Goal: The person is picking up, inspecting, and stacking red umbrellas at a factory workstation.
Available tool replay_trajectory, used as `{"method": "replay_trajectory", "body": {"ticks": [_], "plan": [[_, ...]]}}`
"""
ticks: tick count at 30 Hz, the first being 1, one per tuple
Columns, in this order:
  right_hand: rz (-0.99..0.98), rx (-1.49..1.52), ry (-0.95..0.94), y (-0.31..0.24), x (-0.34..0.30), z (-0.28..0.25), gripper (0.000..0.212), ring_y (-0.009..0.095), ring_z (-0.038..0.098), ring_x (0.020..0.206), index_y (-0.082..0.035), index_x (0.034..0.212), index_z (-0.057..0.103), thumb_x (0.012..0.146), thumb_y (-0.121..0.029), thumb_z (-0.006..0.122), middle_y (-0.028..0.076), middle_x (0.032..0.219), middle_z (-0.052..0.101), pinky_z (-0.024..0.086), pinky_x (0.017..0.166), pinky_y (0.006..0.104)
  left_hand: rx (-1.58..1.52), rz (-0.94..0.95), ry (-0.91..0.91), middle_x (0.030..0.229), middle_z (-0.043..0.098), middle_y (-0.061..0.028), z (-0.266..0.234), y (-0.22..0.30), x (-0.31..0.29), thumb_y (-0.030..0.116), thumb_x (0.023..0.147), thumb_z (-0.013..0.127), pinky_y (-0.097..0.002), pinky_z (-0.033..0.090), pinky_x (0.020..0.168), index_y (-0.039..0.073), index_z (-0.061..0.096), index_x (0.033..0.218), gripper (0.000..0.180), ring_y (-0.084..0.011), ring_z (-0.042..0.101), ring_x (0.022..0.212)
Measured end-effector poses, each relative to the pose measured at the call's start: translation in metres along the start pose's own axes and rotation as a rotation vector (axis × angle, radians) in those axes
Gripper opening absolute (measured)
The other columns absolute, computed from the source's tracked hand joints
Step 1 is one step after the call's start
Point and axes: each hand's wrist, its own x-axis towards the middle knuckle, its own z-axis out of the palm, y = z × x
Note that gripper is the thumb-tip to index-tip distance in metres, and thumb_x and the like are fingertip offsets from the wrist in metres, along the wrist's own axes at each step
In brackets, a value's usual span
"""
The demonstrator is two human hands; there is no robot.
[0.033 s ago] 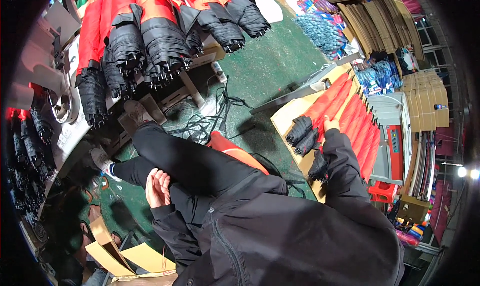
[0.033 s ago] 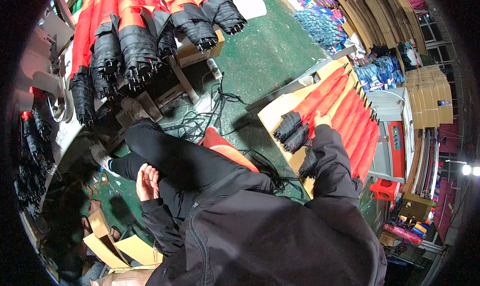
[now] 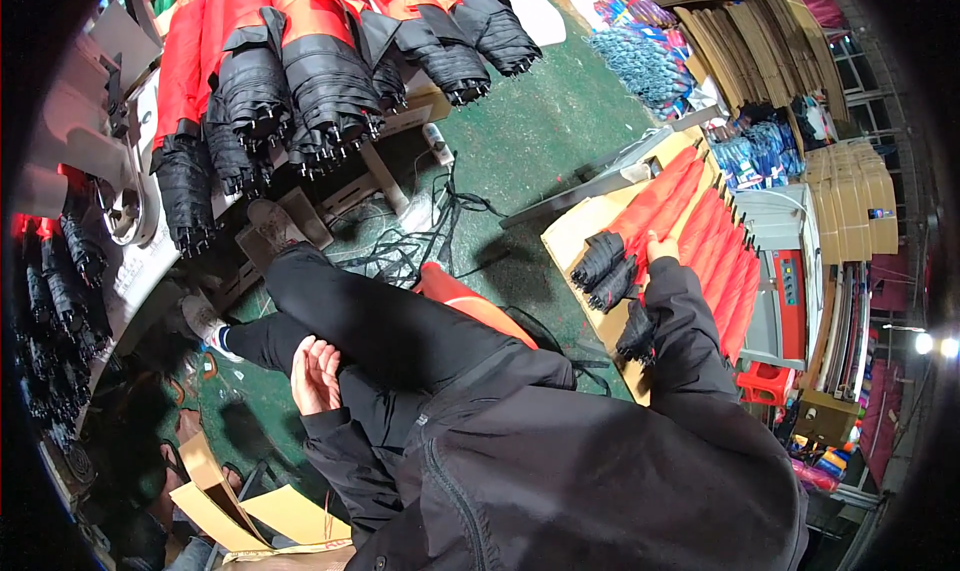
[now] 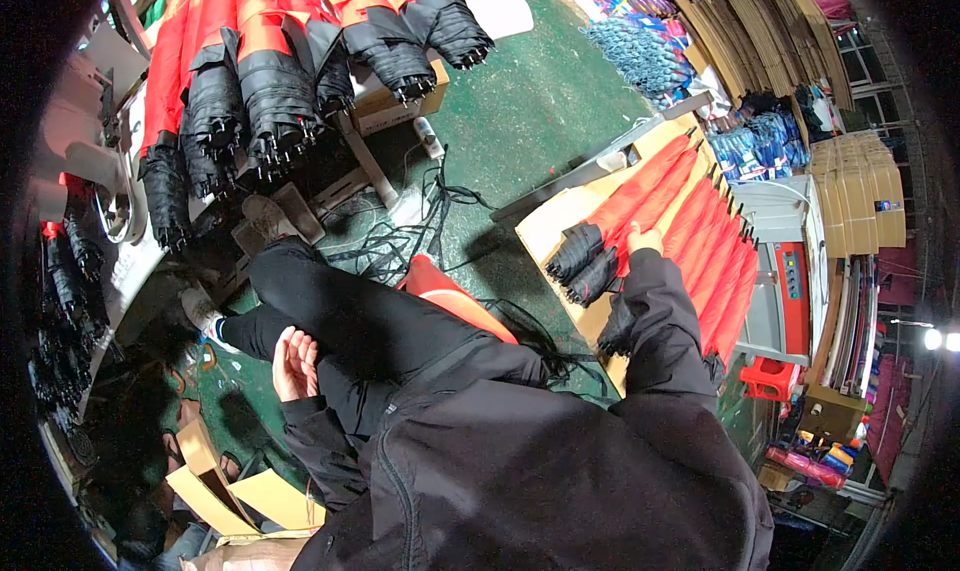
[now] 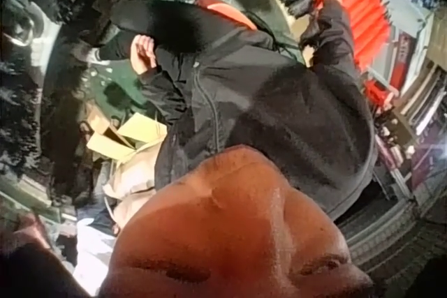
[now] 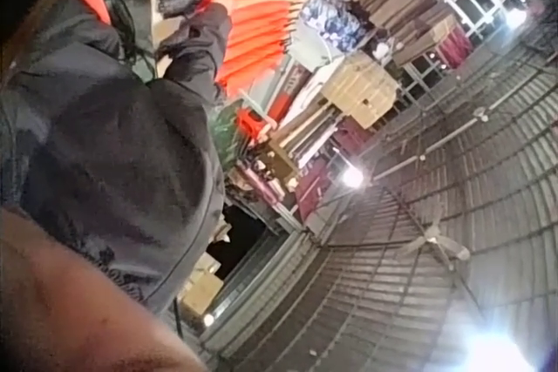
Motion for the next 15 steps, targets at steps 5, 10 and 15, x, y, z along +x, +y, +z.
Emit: {"method": "replay_trajectory", "body": {"ticks": [5, 10, 15], "plan": [[-0.052, -0.096, -0.061, -0.027, -0.003, -0.022, 0.08, 0.048, 0.064, 0.121, 0.012, 0.138, 0.054, 0.091, -0.051, 0.071, 0.038, 0.125, 0.065, 0.049, 0.107, 0.0472, 0.008, 0.002, 0.003, 0.12, 0.072, -0.0157, 0.004, 0.001, -0.001, 0.024, 0.11, 0.053, -0.0404, 0.06, 0.096, -0.003, 0.057, 0.137, 0.038, -0.0261, 0.072, 0.106], [0.119, 0.008, -0.267, -0.057, -0.02, -0.035, 0.131, 0.04, 0.047, 0.145, 0.014, 0.154, 0.036, 0.072, -0.083, 0.069, 0.035, 0.152, 0.048, 0.037, 0.12, 0.041, 0.003, 0.016, -0.024, 0.121, 0.071, -0.0157, 0.001, 0.0, -0.001, 0.023, 0.11, 0.053, -0.0404, 0.059, 0.098, -0.004, 0.056, 0.138, 0.039, -0.026, 0.071, 0.107], [0.228, -0.208, -0.193, -0.081, -0.042, -0.033, 0.134, 0.036, 0.042, 0.15, 0.012, 0.153, 0.04, 0.067, -0.087, 0.068, 0.033, 0.158, 0.042, 0.032, 0.123, 0.0372, 0.012, 0.02, -0.035, 0.121, 0.071, -0.0153, 0.0, 0.0, -0.004, 0.023, 0.11, 0.052, -0.0408, 0.058, 0.099, -0.004, 0.055, 0.139, 0.039, -0.0262, 0.071, 0.108]]}}
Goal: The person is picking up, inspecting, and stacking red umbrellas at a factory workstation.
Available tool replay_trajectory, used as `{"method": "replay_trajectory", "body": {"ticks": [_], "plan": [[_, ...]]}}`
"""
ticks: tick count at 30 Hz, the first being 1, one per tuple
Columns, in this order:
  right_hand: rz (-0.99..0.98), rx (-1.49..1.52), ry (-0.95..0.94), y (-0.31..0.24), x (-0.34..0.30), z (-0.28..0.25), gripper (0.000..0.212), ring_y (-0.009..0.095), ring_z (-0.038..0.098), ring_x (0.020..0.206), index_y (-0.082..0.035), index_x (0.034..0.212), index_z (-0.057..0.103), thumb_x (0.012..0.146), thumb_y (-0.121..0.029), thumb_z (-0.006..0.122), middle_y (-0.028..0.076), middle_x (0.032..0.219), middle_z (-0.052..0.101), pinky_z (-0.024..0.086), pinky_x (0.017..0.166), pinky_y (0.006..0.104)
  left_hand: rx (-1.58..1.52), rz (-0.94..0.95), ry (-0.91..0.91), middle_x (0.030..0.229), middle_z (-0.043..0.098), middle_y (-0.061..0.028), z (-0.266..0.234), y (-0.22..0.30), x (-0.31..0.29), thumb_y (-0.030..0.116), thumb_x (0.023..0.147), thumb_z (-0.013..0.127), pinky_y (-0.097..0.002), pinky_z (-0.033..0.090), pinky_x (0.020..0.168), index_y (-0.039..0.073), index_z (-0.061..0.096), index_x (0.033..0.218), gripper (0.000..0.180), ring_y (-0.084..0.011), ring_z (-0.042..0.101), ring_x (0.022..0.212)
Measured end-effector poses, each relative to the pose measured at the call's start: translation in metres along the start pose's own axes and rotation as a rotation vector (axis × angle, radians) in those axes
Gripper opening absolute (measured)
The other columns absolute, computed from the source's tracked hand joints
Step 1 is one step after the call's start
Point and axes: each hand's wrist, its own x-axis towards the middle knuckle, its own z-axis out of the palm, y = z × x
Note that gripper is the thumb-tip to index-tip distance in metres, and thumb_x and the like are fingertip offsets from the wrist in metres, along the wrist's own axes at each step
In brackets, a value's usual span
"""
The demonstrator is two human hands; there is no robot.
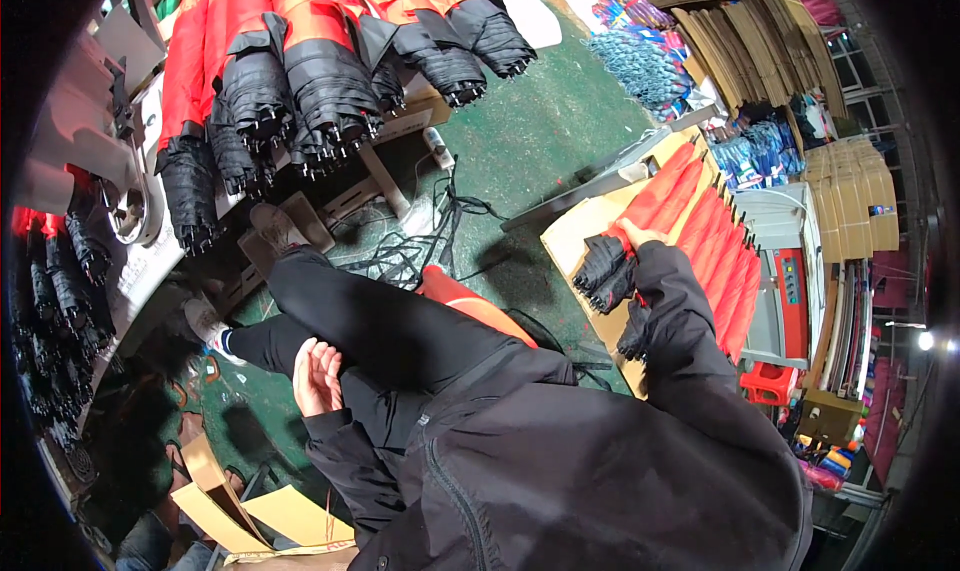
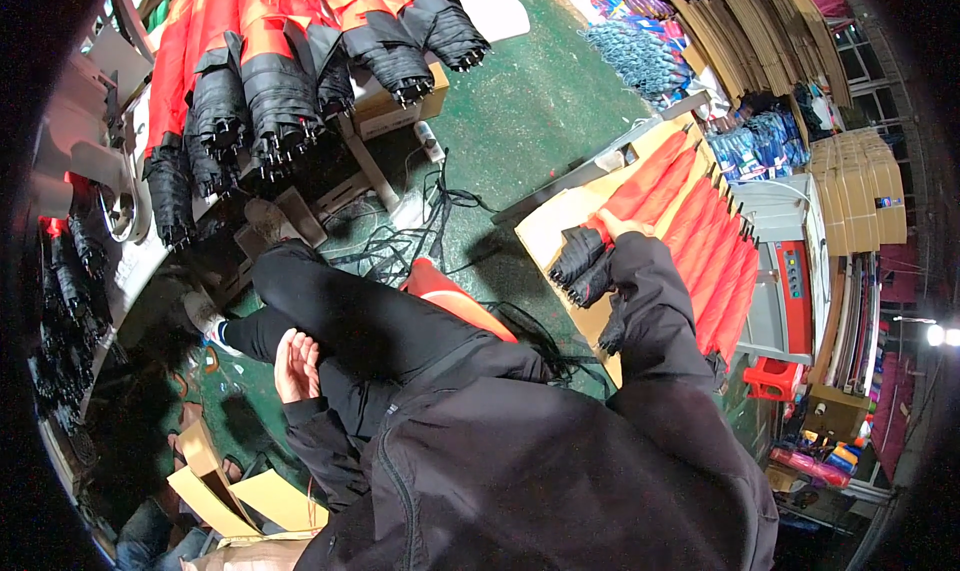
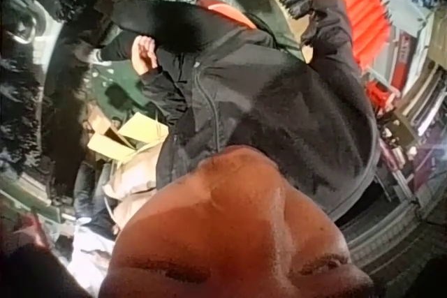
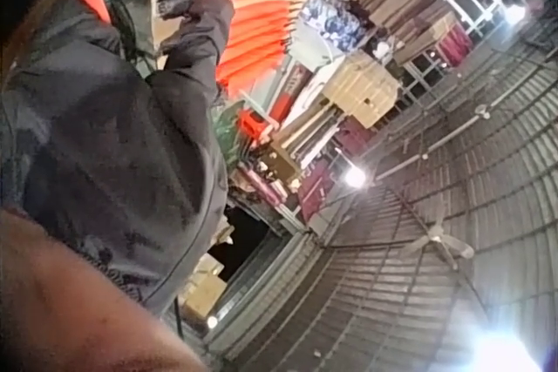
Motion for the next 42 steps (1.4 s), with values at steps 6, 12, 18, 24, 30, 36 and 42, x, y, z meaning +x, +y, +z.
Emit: {"method": "replay_trajectory", "body": {"ticks": [6, 12, 18, 24, 30, 36, 42], "plan": [[-0.21, -0.014, -0.109, 0.006, 0.001, -0.014, 0.105, 0.039, 0.052, 0.141, 0.003, 0.136, 0.066, 0.067, -0.076, 0.074, 0.031, 0.146, 0.057, 0.038, 0.118, 0.0429, -0.008, 0.013, -0.015, 0.12, 0.071, -0.0149, -0.002, 0.001, 0.001, 0.023, 0.11, 0.051, -0.0416, 0.058, 0.098, -0.003, 0.055, 0.139, 0.039, -0.0265, 0.07, 0.107], [-0.074, 0.486, -0.048, 0.037, 0.014, 0.009, 0.099, 0.041, 0.056, 0.136, 0.012, 0.132, 0.064, 0.067, -0.06, 0.082, 0.034, 0.147, 0.054, 0.043, 0.115, 0.0408, 0.008, 0.04, -0.026, 0.114, 0.074, -0.0121, 0.015, 0.002, 0.001, 0.023, 0.108, 0.056, -0.0396, 0.06, 0.095, -0.001, 0.063, 0.13, 0.033, -0.0233, 0.072, 0.103], [-0.038, 0.93, 0.332, 0.012, -0.051, -0.044, 0.12, 0.043, 0.058, 0.13, 0.016, 0.148, 0.03, 0.058, -0.035, 0.091, 0.036, 0.14, 0.055, 0.047, 0.111, 0.0447, 0.452, 0.108, -0.135, 0.109, 0.072, -0.0148, 0.059, 0.013, -0.01, 0.021, 0.109, 0.055, -0.0332, 0.06, 0.081, 0.0, 0.06, 0.129, 0.029, -0.0221, 0.072, 0.09], [-0.746, 1.347, 0.505, -0.023, -0.146, -0.133, 0.107, 0.041, 0.058, 0.129, 0.002, 0.152, 0.031, 0.064, -0.016, 0.089, 0.028, 0.138, 0.056, 0.046, 0.111, 0.0457, 0.76, 0.327, -0.441, 0.113, 0.073, -0.0146, 0.211, 0.049, -0.055, 0.01, 0.11, 0.051, -0.0306, 0.055, 0.094, -0.006, 0.06, 0.13, 0.028, -0.0196, 0.07, 0.101], [-1.301, 1.424, 0.316, -0.038, -0.292, -0.184, 0.097, 0.032, 0.049, 0.136, 0.002, 0.155, 0.029, 0.073, -0.007, 0.081, 0.019, 0.145, 0.048, 0.037, 0.116, 0.0419, 0.967, 0.758, -0.64, 0.114, 0.073, -0.0156, 0.338, 0.105, -0.129, 0.001, 0.099, 0.058, -0.034, 0.052, 0.097, -0.006, 0.066, 0.123, 0.026, -0.0237, 0.069, 0.108], [-1.817, 1.187, -0.144, -0.046, -0.413, -0.152, 0.114, 0.032, 0.063, 0.115, 0.003, 0.156, 0.024, 0.063, -0.012, 0.088, 0.02, 0.132, 0.057, 0.053, 0.097, 0.0441, 0.963, 0.986, -0.276, 0.127, 0.065, -0.0279, 0.335, 0.116, -0.177, 0.014, 0.087, 0.081, -0.0383, 0.052, 0.1, -0.008, 0.047, 0.144, 0.07, -0.035, 0.067, 0.118], [-2.21, 1.19, 0.021, -0.046, -0.49, -0.108, 0.069, 0.045, 0.065, 0.106, 0.012, 0.146, 0.039, 0.087, -0.009, 0.066, 0.031, 0.13, 0.059, 0.055, 0.091, 0.0506, 0.471, 0.955, 0.295, 0.137, 0.056, -0.0152, 0.301, 0.106, -0.196, 0.008, 0.073, 0.089, -0.0419, 0.044, 0.11, -0.003, 0.041, 0.144, 0.086, -0.0261, 0.056, 0.127]]}}
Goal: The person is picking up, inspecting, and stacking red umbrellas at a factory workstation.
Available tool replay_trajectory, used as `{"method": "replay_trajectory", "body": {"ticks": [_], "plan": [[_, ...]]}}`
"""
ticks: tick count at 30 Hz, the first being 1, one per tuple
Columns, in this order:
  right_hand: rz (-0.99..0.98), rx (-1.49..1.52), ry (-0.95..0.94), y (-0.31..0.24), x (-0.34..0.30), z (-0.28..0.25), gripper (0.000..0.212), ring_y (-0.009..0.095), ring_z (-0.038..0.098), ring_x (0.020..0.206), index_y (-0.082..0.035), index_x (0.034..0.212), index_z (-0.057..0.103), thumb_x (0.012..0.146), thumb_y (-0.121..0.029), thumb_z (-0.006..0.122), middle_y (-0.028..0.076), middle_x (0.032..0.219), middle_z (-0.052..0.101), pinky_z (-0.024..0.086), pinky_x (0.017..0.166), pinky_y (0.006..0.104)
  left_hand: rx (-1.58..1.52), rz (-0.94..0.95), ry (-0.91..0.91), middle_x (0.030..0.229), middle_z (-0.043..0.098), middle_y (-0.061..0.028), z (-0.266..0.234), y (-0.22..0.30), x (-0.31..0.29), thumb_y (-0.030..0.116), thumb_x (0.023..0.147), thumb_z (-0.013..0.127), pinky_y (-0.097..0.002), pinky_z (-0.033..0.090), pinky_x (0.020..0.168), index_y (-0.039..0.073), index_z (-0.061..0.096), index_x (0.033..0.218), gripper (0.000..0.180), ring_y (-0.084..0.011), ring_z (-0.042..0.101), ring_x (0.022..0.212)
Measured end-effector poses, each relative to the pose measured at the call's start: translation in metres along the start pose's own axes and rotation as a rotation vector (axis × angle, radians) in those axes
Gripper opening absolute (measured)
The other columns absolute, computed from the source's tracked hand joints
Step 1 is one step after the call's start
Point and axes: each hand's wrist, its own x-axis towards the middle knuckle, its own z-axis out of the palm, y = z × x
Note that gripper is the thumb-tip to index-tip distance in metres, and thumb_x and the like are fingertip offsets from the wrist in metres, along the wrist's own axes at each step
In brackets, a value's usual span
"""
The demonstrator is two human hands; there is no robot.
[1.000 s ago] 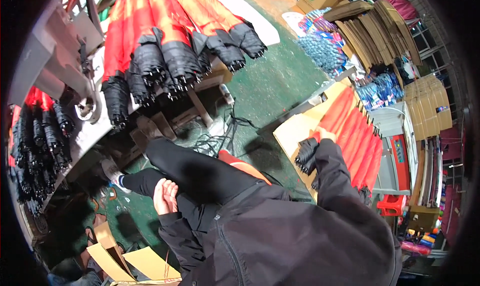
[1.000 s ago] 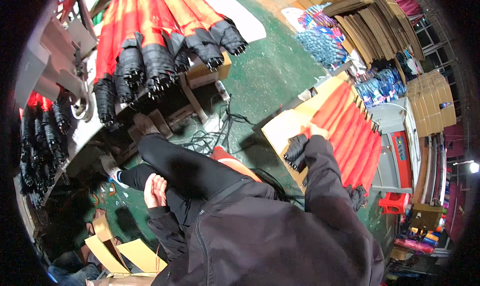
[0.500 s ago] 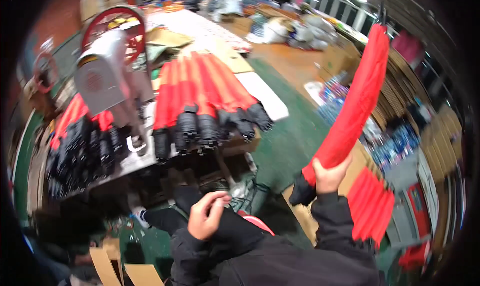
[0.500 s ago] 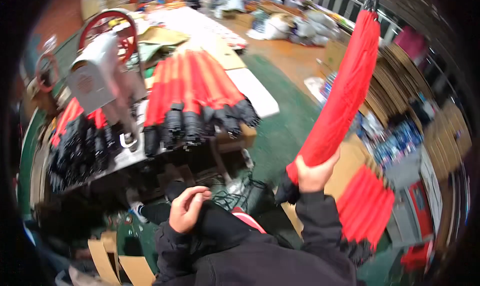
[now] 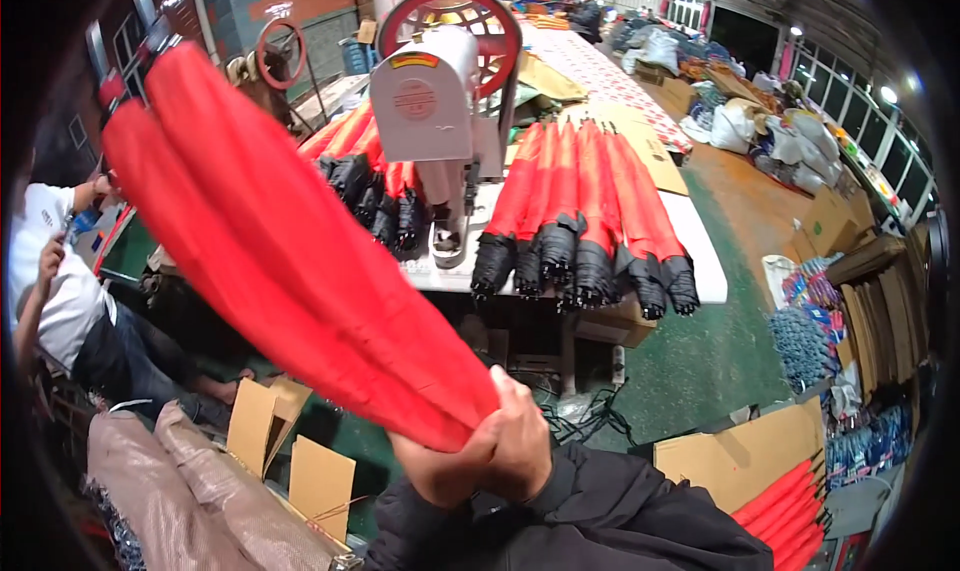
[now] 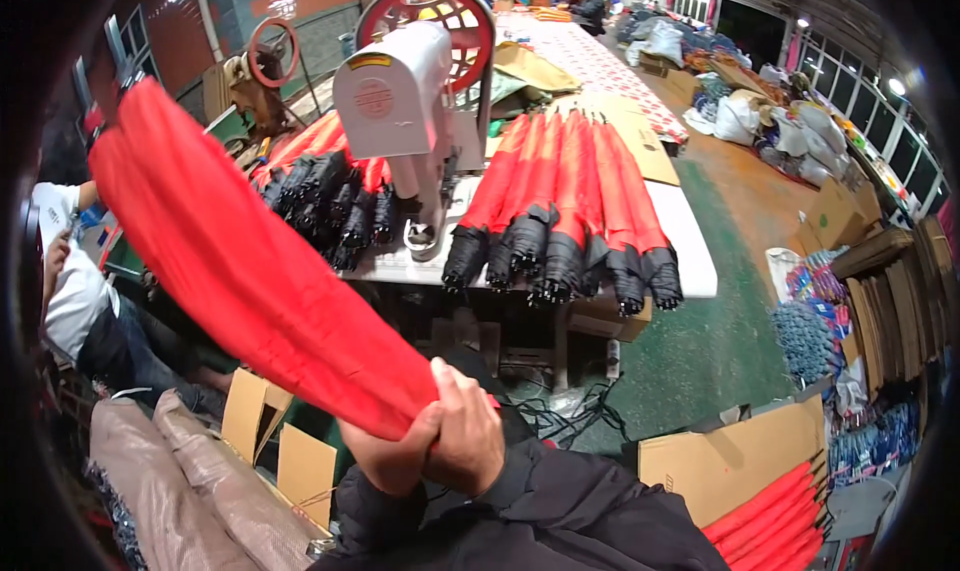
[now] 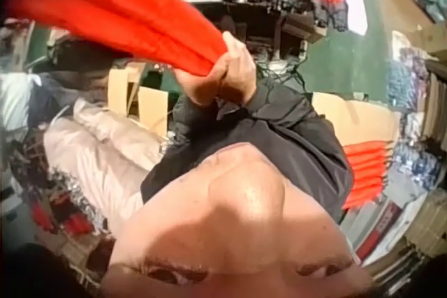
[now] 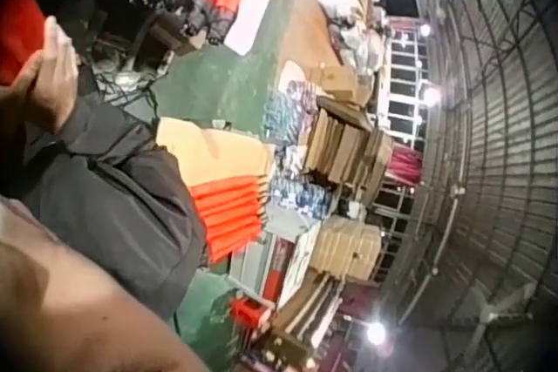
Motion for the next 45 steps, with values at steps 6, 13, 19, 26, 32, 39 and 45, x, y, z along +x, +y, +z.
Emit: {"method": "replay_trajectory", "body": {"ticks": [6, 13, 19, 26, 32, 39, 45], "plan": [[-0.133, 0.417, -0.291, 0.012, -0.004, 0.056, 0.101, 0.05, 0.054, 0.125, 0.011, 0.155, 0.024, 0.078, -0.019, 0.082, 0.034, 0.144, 0.047, 0.043, 0.109, 0.0505, 0.286, 0.304, 0.224, 0.125, 0.062, -0.0154, -0.059, -0.037, 0.014, 0.009, 0.08, 0.079, -0.039, 0.049, 0.102, -0.006, 0.05, 0.134, 0.063, -0.0258, 0.063, 0.112], [0.249, 1.218, -0.912, 0.021, 0.067, 0.065, 0.089, 0.027, 0.048, 0.142, 0.003, 0.158, 0.034, 0.092, -0.034, 0.08, 0.019, 0.153, 0.05, 0.036, 0.12, 0.0421, 0.256, 0.218, 0.021, 0.117, 0.07, -0.0146, -0.116, -0.026, 0.01, 0.005, 0.081, 0.082, -0.0388, 0.054, 0.095, -0.005, 0.061, 0.126, 0.051, -0.0291, 0.069, 0.107], [0.445, 1.394, -0.825, 0.007, 0.101, 0.094, 0.071, 0.016, 0.057, 0.126, 0.002, 0.149, 0.048, 0.094, -0.028, 0.082, 0.008, 0.138, 0.062, 0.045, 0.11, 0.0351, 0.377, 0.05, -0.1, 0.112, 0.073, -0.0154, -0.117, -0.046, 0.016, 0.011, 0.083, 0.087, -0.038, 0.056, 0.091, -0.001, 0.064, 0.125, 0.049, -0.0265, 0.072, 0.102], [0.571, 1.385, -0.734, 0.019, 0.085, 0.094, 0.058, 0.014, 0.061, 0.119, 0.001, 0.141, 0.055, 0.094, -0.019, 0.082, 0.005, 0.131, 0.066, 0.05, 0.103, 0.0332, 0.094, -0.142, -0.222, 0.117, 0.074, -0.0131, -0.128, -0.083, 0.008, 0.01, 0.089, 0.083, -0.0366, 0.055, 0.093, -0.002, 0.063, 0.129, 0.047, -0.0216, 0.071, 0.107], [0.715, 1.351, -0.599, 0.034, 0.064, 0.08, 0.061, 0.014, 0.061, 0.119, 0.001, 0.142, 0.054, 0.092, -0.02, 0.083, 0.005, 0.131, 0.066, 0.048, 0.106, 0.0346, 0.015, -0.284, -0.369, 0.116, 0.072, -0.0079, -0.118, -0.085, 0.013, 0.0, 0.087, 0.079, -0.0352, 0.052, 0.099, 0.0, 0.063, 0.131, 0.046, -0.0193, 0.067, 0.111], [0.747, 1.348, -0.734, 0.049, 0.056, 0.081, 0.066, 0.017, 0.06, 0.123, 0.0, 0.144, 0.052, 0.089, -0.02, 0.085, 0.008, 0.135, 0.066, 0.048, 0.107, 0.0362, -0.1, -0.302, -0.423, 0.128, 0.068, -0.008, -0.098, -0.071, 0.018, 0.007, 0.092, 0.079, -0.0356, 0.051, 0.102, 0.0, 0.059, 0.136, 0.049, -0.0176, 0.064, 0.119], [0.685, 1.367, -0.756, 0.052, 0.05, 0.083, 0.052, 0.015, 0.063, 0.114, 0.001, 0.135, 0.06, 0.092, -0.018, 0.083, 0.007, 0.125, 0.07, 0.051, 0.098, 0.0332, -0.063, -0.481, -0.452, 0.141, 0.06, -0.0096, -0.101, -0.085, 0.016, 0.006, 0.086, 0.085, -0.0388, 0.044, 0.111, 0.002, 0.048, 0.149, 0.073, -0.0197, 0.054, 0.133]]}}
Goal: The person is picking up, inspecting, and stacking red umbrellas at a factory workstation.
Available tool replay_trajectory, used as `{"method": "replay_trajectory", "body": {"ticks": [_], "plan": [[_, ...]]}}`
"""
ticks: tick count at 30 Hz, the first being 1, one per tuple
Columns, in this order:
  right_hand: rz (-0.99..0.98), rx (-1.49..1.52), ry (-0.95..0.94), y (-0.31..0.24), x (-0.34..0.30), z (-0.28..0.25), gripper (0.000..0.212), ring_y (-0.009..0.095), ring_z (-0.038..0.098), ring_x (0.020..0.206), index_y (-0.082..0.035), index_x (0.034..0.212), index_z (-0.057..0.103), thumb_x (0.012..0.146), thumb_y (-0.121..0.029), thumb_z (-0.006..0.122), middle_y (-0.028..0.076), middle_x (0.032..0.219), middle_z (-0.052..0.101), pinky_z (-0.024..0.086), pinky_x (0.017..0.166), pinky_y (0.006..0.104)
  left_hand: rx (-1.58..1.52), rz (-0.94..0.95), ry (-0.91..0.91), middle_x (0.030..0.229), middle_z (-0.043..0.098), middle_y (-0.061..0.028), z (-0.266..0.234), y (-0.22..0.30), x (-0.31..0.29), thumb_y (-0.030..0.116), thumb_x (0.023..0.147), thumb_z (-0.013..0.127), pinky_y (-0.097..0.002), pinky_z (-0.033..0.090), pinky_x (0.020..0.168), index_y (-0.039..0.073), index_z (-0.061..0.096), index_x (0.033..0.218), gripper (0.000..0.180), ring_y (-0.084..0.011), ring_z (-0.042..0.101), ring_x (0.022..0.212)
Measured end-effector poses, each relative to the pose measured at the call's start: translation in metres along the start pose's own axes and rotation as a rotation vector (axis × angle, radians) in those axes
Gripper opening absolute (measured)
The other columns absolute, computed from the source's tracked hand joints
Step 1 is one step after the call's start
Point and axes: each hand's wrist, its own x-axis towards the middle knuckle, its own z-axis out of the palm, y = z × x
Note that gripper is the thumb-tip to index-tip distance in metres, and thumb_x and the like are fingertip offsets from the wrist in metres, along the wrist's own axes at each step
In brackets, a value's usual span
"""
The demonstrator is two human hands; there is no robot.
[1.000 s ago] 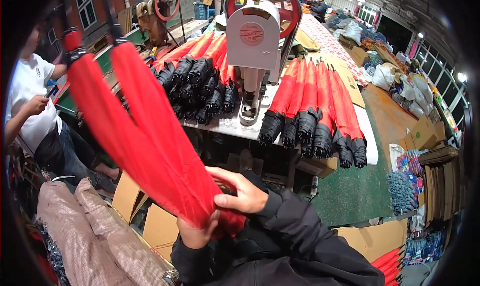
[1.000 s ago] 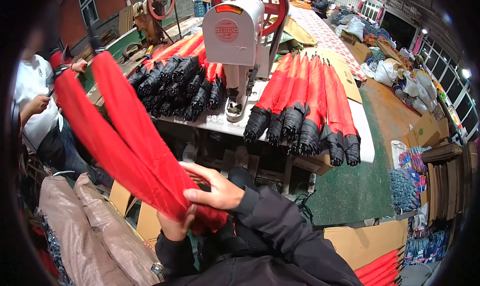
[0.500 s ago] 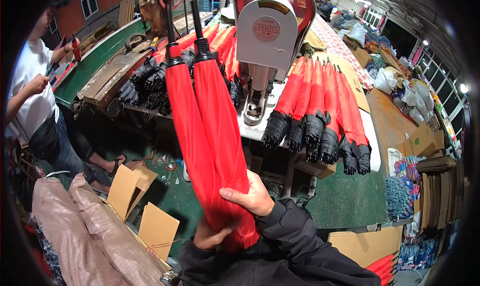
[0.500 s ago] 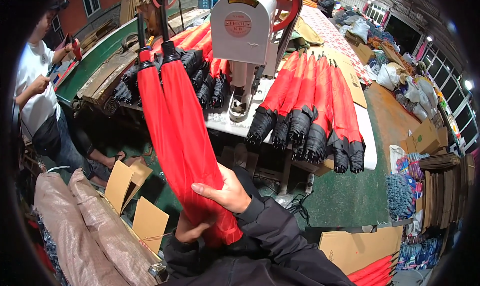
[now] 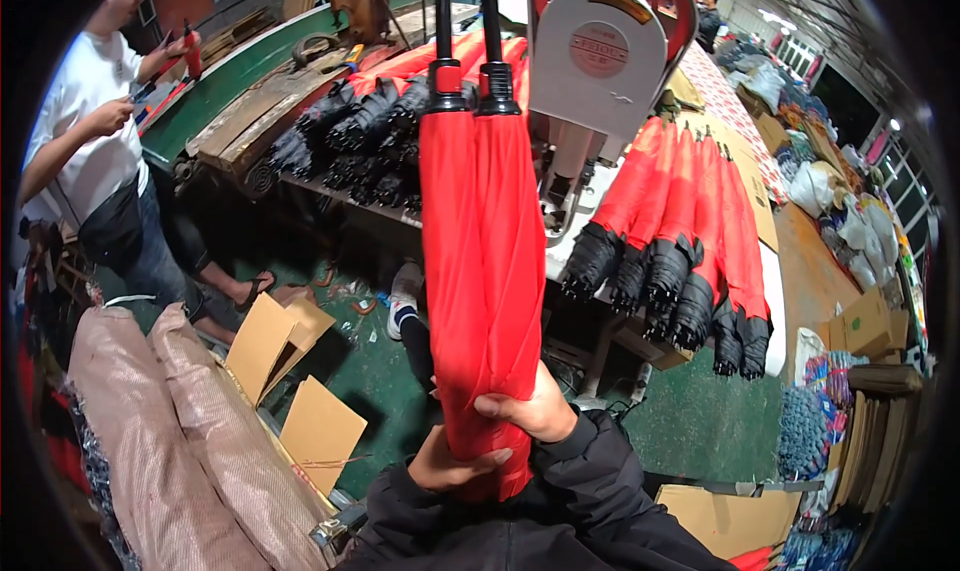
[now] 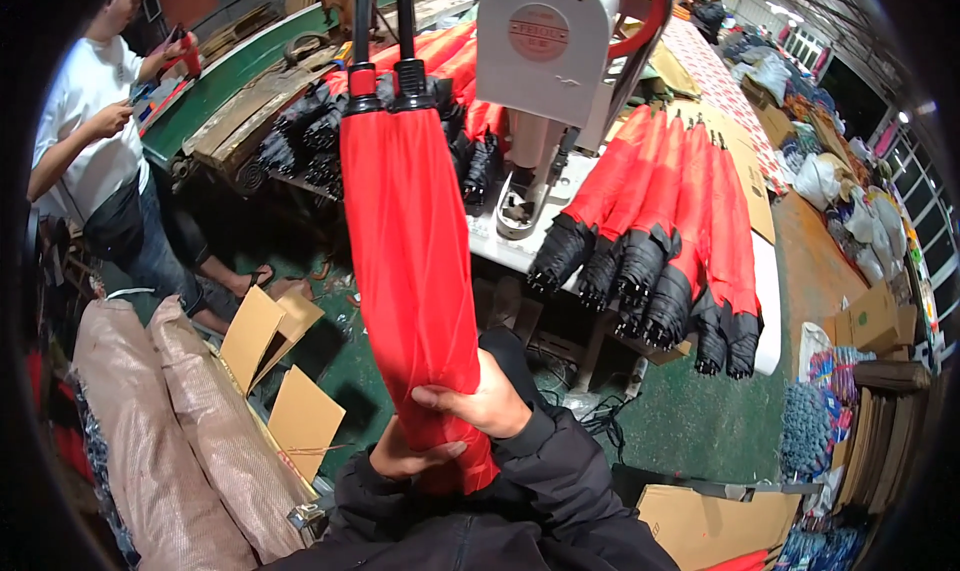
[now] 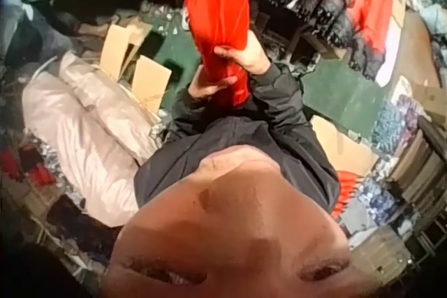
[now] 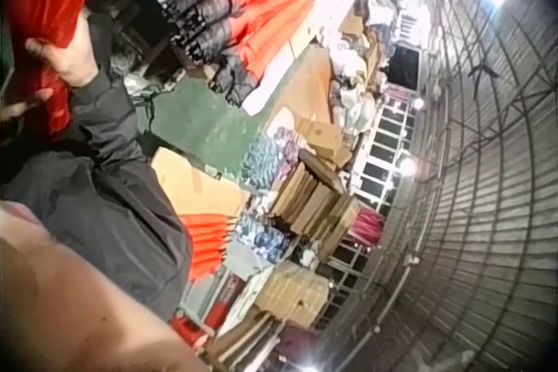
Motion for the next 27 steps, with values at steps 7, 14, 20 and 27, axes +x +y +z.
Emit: {"method": "replay_trajectory", "body": {"ticks": [7, 14, 20, 27], "plan": [[0.002, 0.085, -0.033, 0.009, -0.001, -0.006, 0.055, 0.016, 0.063, 0.115, 0.001, 0.136, 0.059, 0.091, -0.02, 0.084, 0.008, 0.126, 0.069, 0.051, 0.1, 0.0337, -0.06, 0.05, -0.027, 0.129, 0.068, -0.0084, -0.001, -0.013, -0.006, 0.003, 0.087, 0.082, -0.0357, 0.05, 0.103, 0.002, 0.056, 0.141, 0.06, -0.0169, 0.062, 0.122], [0.015, 0.087, -0.075, 0.016, -0.006, -0.021, 0.074, 0.034, 0.069, 0.116, 0.005, 0.143, 0.049, 0.084, -0.017, 0.087, 0.021, 0.124, 0.071, 0.055, 0.103, 0.0474, 0.1, 0.129, -0.045, 0.128, 0.069, -0.0094, 0.006, -0.006, 0.009, 0.013, 0.09, 0.083, -0.0365, 0.051, 0.102, -0.001, 0.057, 0.137, 0.055, -0.018, 0.064, 0.118], [0.014, -0.103, 0.093, -0.012, -0.003, 0.003, 0.062, 0.023, 0.071, 0.105, 0.003, 0.134, 0.057, 0.082, -0.011, 0.087, 0.013, 0.115, 0.073, 0.056, 0.094, 0.0375, 0.035, 0.168, 0.092, 0.13, 0.067, -0.0102, 0.014, -0.015, 0.002, 0.013, 0.086, 0.087, -0.0368, 0.05, 0.104, 0.0, 0.053, 0.14, 0.065, -0.0194, 0.063, 0.12], [-0.076, 0.055, 0.059, -0.031, 0.015, 0.004, 0.048, 0.018, 0.069, 0.106, 0.004, 0.129, 0.063, 0.087, -0.008, 0.084, 0.01, 0.118, 0.072, 0.054, 0.096, 0.0349, 0.506, 0.388, 0.381, 0.135, 0.065, -0.0174, 0.027, -0.017, -0.016, 0.026, 0.074, 0.097, -0.0398, 0.052, 0.104, 0.0, 0.042, 0.149, 0.097, -0.0268, 0.066, 0.123]]}}
